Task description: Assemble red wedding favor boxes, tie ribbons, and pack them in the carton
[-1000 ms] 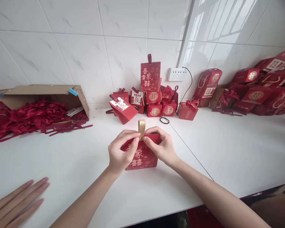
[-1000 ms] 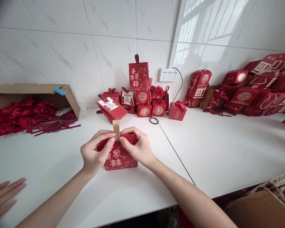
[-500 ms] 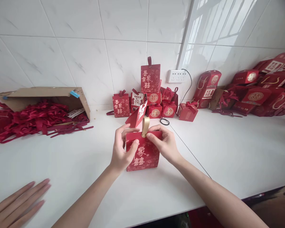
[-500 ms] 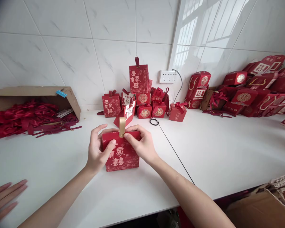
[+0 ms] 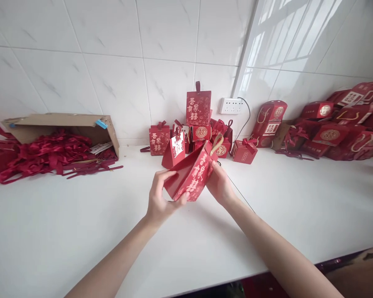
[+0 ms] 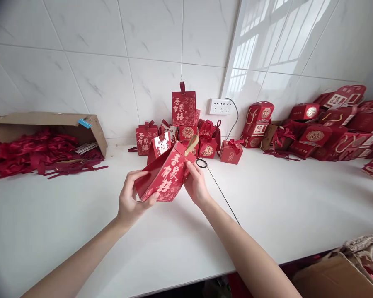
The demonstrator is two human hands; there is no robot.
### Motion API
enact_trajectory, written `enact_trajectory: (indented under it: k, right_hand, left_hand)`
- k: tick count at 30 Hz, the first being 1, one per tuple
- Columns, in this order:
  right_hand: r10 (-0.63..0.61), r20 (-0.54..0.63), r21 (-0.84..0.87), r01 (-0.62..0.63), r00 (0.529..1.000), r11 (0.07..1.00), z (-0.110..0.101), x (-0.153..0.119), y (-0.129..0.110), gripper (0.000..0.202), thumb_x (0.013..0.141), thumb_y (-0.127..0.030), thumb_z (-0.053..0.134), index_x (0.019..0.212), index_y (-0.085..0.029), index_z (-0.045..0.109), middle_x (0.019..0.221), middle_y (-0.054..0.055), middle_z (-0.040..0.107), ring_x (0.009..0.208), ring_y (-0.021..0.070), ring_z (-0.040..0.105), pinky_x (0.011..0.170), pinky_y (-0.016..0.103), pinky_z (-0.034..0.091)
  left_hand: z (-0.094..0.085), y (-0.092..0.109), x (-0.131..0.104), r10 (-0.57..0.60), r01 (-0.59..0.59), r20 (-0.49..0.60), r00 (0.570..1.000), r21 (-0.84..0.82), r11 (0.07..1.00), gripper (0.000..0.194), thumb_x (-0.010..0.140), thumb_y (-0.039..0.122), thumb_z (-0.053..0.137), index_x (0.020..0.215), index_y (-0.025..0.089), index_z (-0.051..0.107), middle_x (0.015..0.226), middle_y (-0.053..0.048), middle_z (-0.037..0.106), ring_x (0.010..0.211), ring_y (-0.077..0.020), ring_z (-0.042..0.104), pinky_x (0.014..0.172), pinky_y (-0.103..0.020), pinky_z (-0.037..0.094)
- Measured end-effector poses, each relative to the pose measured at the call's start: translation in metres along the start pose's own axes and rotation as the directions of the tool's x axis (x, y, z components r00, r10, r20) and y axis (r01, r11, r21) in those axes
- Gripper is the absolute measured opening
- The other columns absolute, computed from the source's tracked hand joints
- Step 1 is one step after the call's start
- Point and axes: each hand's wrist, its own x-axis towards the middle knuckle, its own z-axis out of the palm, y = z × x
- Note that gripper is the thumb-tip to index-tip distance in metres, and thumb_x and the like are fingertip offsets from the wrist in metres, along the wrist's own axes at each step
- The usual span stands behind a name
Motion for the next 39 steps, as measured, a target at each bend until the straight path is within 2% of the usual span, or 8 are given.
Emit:
enact_trajectory:
  k: [5,9,12,16,21,29,35,39]
  right_hand:
    - [0.192,0.033,-0.073,-0.189,0.981,0.979,-0.001,-0.003,0.009,0.033,0.074,-0.039,0.065,0.102,-0.022,0.059,0.09,0.001,0.069,0.074,0.0167,0.065,0.062,0.027,0.053]
    - [0.465,0.039,0.014,-0.466,0.884,0.885,-0.002,-0.002,0.011,0.032,0.084,-0.044,0.053,0.104,-0.02,0.06,0.079,0.0,0.069,0.063,0.0131,0.064,0.052,0.023,0.053]
    - [0.545,0.087,0.076,-0.551,0.834,0.831,-0.003,-0.002,0.012,0.03,0.087,-0.043,0.049,0.1,-0.019,0.062,0.074,0.0,0.068,0.058,0.0118,0.064,0.05,0.022,0.054]
    - [0.552,0.087,0.103,-0.558,0.829,0.823,-0.006,-0.001,0.014,0.031,0.089,-0.043,0.048,0.096,-0.018,0.063,0.075,0.001,0.069,0.058,0.012,0.065,0.05,0.022,0.054]
    - [0.535,0.091,0.023,-0.539,0.84,0.842,-0.005,-0.002,0.013,0.033,0.088,-0.045,0.047,0.1,-0.019,0.062,0.081,0.002,0.071,0.065,0.0134,0.067,0.056,0.023,0.055]
    - [0.484,0.121,-0.117,-0.472,0.867,0.874,-0.007,-0.002,0.017,0.039,0.084,-0.053,0.048,0.096,-0.019,0.063,0.082,0.004,0.072,0.072,0.0191,0.069,0.061,0.03,0.055]
    - [0.4,0.168,-0.017,-0.403,0.901,0.915,-0.001,-0.004,0.011,0.033,0.085,-0.042,0.048,0.105,-0.019,0.061,0.1,0.004,0.07,0.088,0.0194,0.067,0.08,0.032,0.052]
    - [0.407,0.155,0.001,-0.413,0.9,0.911,0.001,-0.006,0.009,0.031,0.085,-0.042,0.049,0.104,-0.02,0.06,0.099,0.004,0.07,0.088,0.0195,0.066,0.082,0.033,0.051]
  left_hand:
    - [-0.004,-0.001,0.009,-0.244,0.232,-0.079,0.967,-0.137,0.963,0.045,0.08,0.054,0.056,0.11,0.02,0.056,0.119,-0.011,0.056,0.112,-0.0256,0.055,0.085,-0.034,0.052]
    - [-0.004,0.0,0.009,-0.312,0.304,0.018,0.95,-0.281,0.91,0.046,0.083,0.054,0.053,0.115,0.021,0.056,0.122,-0.01,0.059,0.115,-0.026,0.055,0.088,-0.034,0.051]
    - [-0.002,0.0,0.007,-0.339,0.342,0.077,0.938,-0.376,0.861,0.046,0.083,0.053,0.053,0.115,0.02,0.055,0.114,-0.01,0.063,0.105,-0.025,0.06,0.081,-0.033,0.053]
    - [0.0,0.002,0.006,-0.356,0.352,0.072,0.932,-0.418,0.837,0.042,0.08,0.052,0.057,0.106,0.02,0.054,0.109,-0.01,0.064,0.092,-0.0234,0.065,0.07,-0.032,0.056]
    - [0.0,0.005,0.007,-0.328,0.315,0.035,0.944,-0.392,0.864,0.04,0.077,0.049,0.062,0.104,0.02,0.053,0.112,-0.011,0.062,0.087,-0.0209,0.066,0.069,-0.031,0.056]
    - [-0.002,0.008,0.007,-0.249,0.249,0.045,0.967,-0.345,0.905,0.038,0.076,0.05,0.063,0.095,0.018,0.055,0.089,-0.007,0.066,0.075,-0.0188,0.066,0.059,-0.027,0.054]
    - [-0.001,0.01,0.006,-0.098,0.106,0.041,0.994,-0.288,0.952,0.04,0.072,0.051,0.066,0.094,0.018,0.059,0.102,-0.01,0.062,0.093,-0.0236,0.063,0.073,-0.032,0.055]
    - [-0.001,0.008,0.004,-0.024,0.036,0.048,0.999,-0.277,0.96,0.036,0.073,0.047,0.066,0.095,0.019,0.06,0.106,-0.012,0.059,0.099,-0.0251,0.061,0.075,-0.034,0.055]
